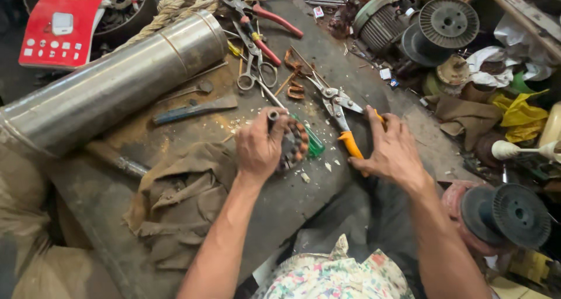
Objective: The person manipulates wires and metal components on a motor stator by hand using pliers and a screwdriver, pulling and cutting wires to prepare or repair the electrical part.
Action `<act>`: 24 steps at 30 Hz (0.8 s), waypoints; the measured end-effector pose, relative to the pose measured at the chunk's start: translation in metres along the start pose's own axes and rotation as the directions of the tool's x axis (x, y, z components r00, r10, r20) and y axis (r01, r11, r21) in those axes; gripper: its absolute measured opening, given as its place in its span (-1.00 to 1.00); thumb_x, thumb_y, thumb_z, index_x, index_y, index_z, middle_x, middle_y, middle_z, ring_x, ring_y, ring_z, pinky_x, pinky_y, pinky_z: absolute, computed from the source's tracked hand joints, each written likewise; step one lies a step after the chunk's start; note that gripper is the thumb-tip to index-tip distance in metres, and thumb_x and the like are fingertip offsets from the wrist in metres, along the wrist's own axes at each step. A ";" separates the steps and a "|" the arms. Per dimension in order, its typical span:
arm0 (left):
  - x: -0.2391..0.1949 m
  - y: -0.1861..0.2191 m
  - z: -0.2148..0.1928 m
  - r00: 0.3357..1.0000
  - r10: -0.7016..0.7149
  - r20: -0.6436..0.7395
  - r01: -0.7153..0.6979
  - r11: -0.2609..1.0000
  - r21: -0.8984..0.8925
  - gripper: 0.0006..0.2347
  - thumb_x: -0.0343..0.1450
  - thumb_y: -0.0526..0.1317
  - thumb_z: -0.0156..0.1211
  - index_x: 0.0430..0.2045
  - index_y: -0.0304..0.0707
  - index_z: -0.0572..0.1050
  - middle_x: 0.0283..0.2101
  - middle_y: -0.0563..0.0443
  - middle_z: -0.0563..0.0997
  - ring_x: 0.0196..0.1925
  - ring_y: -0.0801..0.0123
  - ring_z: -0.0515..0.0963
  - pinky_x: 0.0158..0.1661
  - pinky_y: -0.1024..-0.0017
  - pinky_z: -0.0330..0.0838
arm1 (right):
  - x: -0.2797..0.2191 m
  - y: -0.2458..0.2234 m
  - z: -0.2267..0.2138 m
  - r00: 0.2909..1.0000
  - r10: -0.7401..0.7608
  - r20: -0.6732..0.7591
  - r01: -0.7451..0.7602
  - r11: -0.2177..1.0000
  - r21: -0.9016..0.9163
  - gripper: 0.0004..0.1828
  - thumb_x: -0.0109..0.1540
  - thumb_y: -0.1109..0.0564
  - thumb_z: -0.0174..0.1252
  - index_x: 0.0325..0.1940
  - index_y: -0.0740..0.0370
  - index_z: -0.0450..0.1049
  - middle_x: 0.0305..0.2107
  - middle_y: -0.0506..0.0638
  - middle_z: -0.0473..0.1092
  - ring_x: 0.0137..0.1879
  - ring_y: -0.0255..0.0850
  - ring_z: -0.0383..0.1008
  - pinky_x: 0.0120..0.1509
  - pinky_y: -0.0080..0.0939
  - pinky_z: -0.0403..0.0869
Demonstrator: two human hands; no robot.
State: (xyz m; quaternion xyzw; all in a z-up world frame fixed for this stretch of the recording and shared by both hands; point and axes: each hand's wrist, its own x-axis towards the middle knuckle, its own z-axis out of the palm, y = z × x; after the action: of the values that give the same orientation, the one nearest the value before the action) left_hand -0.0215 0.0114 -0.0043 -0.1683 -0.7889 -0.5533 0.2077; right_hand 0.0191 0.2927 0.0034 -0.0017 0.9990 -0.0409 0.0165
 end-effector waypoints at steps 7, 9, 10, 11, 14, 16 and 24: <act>0.031 -0.003 -0.007 0.955 0.147 0.256 -0.209 0.949 0.237 -0.74 0.47 -0.02 0.29 -0.30 -0.27 0.59 -0.31 -0.10 0.65 -0.22 0.04 0.66 -0.19 0.19 0.47 | -0.029 -0.005 -0.003 0.970 0.164 0.179 -0.181 0.980 0.084 0.10 -0.01 -0.20 0.33 0.53 0.13 0.06 0.12 0.37 0.24 0.23 0.30 0.31 0.28 0.23 0.36; 0.036 -0.002 -0.009 0.927 0.285 0.243 -0.329 0.929 0.170 -0.73 0.41 -0.05 0.31 -0.19 -0.26 0.61 -0.17 -0.11 0.64 -0.11 0.03 0.64 -0.10 0.20 0.48 | -0.045 0.010 0.007 0.972 0.124 0.201 -0.170 0.959 0.228 0.05 -0.03 -0.17 0.29 0.51 0.08 0.11 0.12 0.29 0.30 0.22 0.22 0.35 0.26 0.16 0.38; 0.038 -0.002 -0.008 0.908 0.350 0.232 -0.386 0.913 0.131 -0.71 0.38 -0.07 0.32 -0.13 -0.26 0.62 -0.10 -0.11 0.63 -0.05 0.02 0.63 -0.06 0.20 0.49 | -0.057 0.021 0.013 0.972 0.108 0.211 -0.168 0.941 0.295 0.02 -0.03 -0.16 0.27 0.49 0.05 0.14 0.12 0.25 0.33 0.21 0.17 0.37 0.25 0.12 0.39; 0.039 -0.004 -0.009 0.916 0.316 0.247 -0.348 0.932 0.101 -0.72 0.38 -0.07 0.32 -0.15 -0.25 0.63 -0.08 -0.11 0.63 -0.04 0.03 0.63 -0.05 0.21 0.49 | -0.074 0.032 0.021 0.982 0.046 0.183 -0.130 0.871 0.473 -0.02 0.00 -0.11 0.23 0.49 0.11 0.14 0.14 0.20 0.34 0.24 0.07 0.38 0.27 0.03 0.36; 0.033 -0.016 -0.012 0.938 0.165 0.306 -0.183 0.983 0.031 -0.76 0.36 -0.09 0.34 -0.22 -0.21 0.66 -0.07 -0.09 0.63 -0.05 0.05 0.64 -0.07 0.23 0.50 | -0.130 0.048 0.053 0.968 0.051 0.248 -0.235 0.546 0.804 -0.06 0.09 -0.03 0.27 0.50 0.22 0.08 0.20 0.07 0.34 0.29 -0.15 0.33 0.34 -0.17 0.28; 0.032 -0.023 -0.012 0.933 0.034 0.358 -0.037 0.999 0.004 -0.78 0.35 -0.07 0.35 -0.29 -0.19 0.68 -0.13 -0.06 0.64 -0.09 0.07 0.66 -0.12 0.23 0.50 | -0.171 0.045 0.067 0.890 0.083 0.448 -0.454 0.235 0.859 -0.06 0.05 0.09 0.38 0.48 0.32 0.20 0.10 0.18 0.39 0.16 -0.04 0.40 0.22 -0.05 0.39; 0.030 -0.037 -0.016 0.928 0.081 0.363 -0.046 0.994 -0.103 -0.79 0.37 -0.11 0.34 -0.26 -0.23 0.67 -0.09 -0.07 0.62 -0.06 0.06 0.65 -0.06 0.24 0.49 | -0.199 0.005 0.034 0.823 -0.148 0.548 -0.507 0.244 0.827 -0.08 0.05 0.04 0.37 0.45 0.32 0.21 0.24 0.08 0.38 0.36 -0.18 0.31 0.42 -0.20 0.19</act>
State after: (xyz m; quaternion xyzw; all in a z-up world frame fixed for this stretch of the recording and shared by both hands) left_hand -0.0633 -0.0151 -0.0135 -0.3037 -0.7813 -0.5412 0.0665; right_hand 0.2187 0.2959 -0.0239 0.1186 0.7106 -0.6302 0.2896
